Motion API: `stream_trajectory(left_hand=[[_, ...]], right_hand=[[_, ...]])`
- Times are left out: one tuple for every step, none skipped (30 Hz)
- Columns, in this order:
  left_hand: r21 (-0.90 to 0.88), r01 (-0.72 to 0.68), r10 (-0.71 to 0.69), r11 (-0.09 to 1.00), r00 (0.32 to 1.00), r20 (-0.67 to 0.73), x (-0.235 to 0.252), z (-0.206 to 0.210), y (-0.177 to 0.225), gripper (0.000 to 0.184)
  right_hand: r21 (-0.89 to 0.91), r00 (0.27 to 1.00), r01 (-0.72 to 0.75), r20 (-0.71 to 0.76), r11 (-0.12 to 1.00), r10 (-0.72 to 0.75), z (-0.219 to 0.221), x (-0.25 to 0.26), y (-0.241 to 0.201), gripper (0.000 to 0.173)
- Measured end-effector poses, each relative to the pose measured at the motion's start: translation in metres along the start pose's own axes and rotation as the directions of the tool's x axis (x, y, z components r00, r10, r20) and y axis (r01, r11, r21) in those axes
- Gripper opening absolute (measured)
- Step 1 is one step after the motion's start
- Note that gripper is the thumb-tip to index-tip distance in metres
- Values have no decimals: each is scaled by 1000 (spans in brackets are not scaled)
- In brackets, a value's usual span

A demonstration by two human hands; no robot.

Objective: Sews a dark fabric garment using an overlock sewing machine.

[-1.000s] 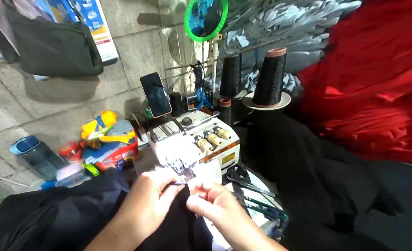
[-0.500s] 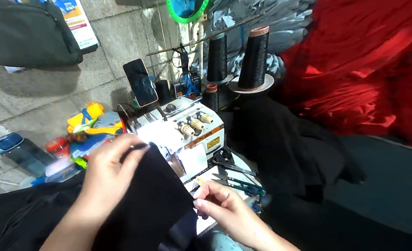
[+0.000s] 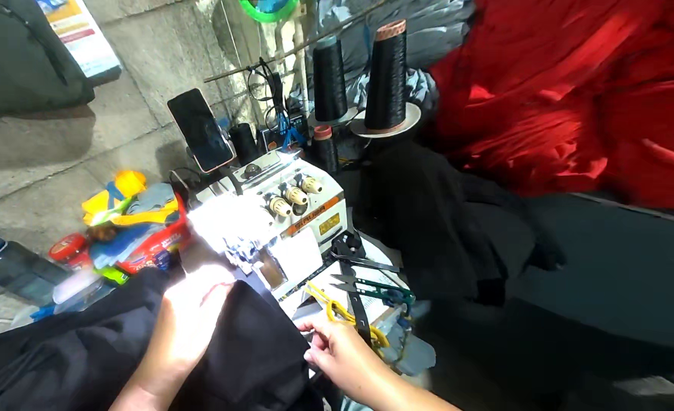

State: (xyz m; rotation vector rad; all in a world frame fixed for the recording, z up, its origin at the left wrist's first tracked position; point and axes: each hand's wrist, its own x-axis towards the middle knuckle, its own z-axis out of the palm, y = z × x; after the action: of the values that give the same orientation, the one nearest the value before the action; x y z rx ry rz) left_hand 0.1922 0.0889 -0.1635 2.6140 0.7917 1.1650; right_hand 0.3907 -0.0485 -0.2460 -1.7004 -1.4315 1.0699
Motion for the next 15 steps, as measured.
stream_trajectory(left_hand=[[-13, 6, -6, 1000, 1000, 3, 0, 0, -1, 17], [-16, 12, -12, 1000, 1000, 1, 0, 0, -3, 17], [-15, 19, -19, 1000, 1000, 0, 0, 1, -4, 17], [-9, 29, -29, 1000, 1000, -1, 0, 1, -5, 16], [-5, 38, -38, 999, 999, -1, 1, 1, -5, 16], [-7, 43, -43, 999, 999, -1, 2, 2, -4, 17], [-11, 42, -42, 999, 999, -3, 3, 2, -4, 16], [-16, 38, -38, 999, 999, -5, 4, 3, -4, 16], [-23, 32, -33, 999, 999, -7, 5, 3, -3, 15], [-32, 27, -27, 999, 1000, -8, 7, 4, -3, 15], [-37, 25, -25, 999, 1000, -6, 8, 4, -2, 15], [-36, 27, -27, 999, 1000, -4, 9, 5, -3, 15], [-25, 32, -32, 999, 999, -1, 11, 6, -3, 15], [-4, 42, -42, 999, 999, 2, 13, 8, -4, 15], [31, 54, -55, 998, 998, 7, 15, 10, -6, 16]], right_hand=[[-22, 1000, -4, 11, 1000, 4, -1, 1, -1, 35], [-42, 1000, 1, 13, 999, 0, -1, 1, -2, 33], [-58, 1000, 9, 9, 998, -8, 0, 1, -3, 31], [-67, 1000, 16, 3, 998, -16, 0, 1, -3, 30], [-68, 1000, 18, 1, 998, -18, 0, 0, -3, 29], [-66, 1000, 18, 1, 998, -18, 0, 0, -3, 28], [-63, 1000, 21, -2, 998, -21, 0, 0, -2, 27], [-58, 1000, 27, -9, 998, -27, 0, 0, -2, 25], [-53, 999, 35, -16, 998, -35, 0, 1, -1, 24], [-54, 999, 48, -23, 997, -49, 0, 1, 0, 22], [-60, 998, 63, -28, 996, -65, 1, 2, 2, 21], [-66, 997, 72, -24, 995, -74, 0, 2, 2, 20], [-70, 997, 77, -18, 995, -79, 0, 2, 1, 19], [-72, 996, 84, -20, 994, -86, 0, 2, 1, 18], [-73, 995, 96, -31, 993, -98, 0, 2, 2, 18]])
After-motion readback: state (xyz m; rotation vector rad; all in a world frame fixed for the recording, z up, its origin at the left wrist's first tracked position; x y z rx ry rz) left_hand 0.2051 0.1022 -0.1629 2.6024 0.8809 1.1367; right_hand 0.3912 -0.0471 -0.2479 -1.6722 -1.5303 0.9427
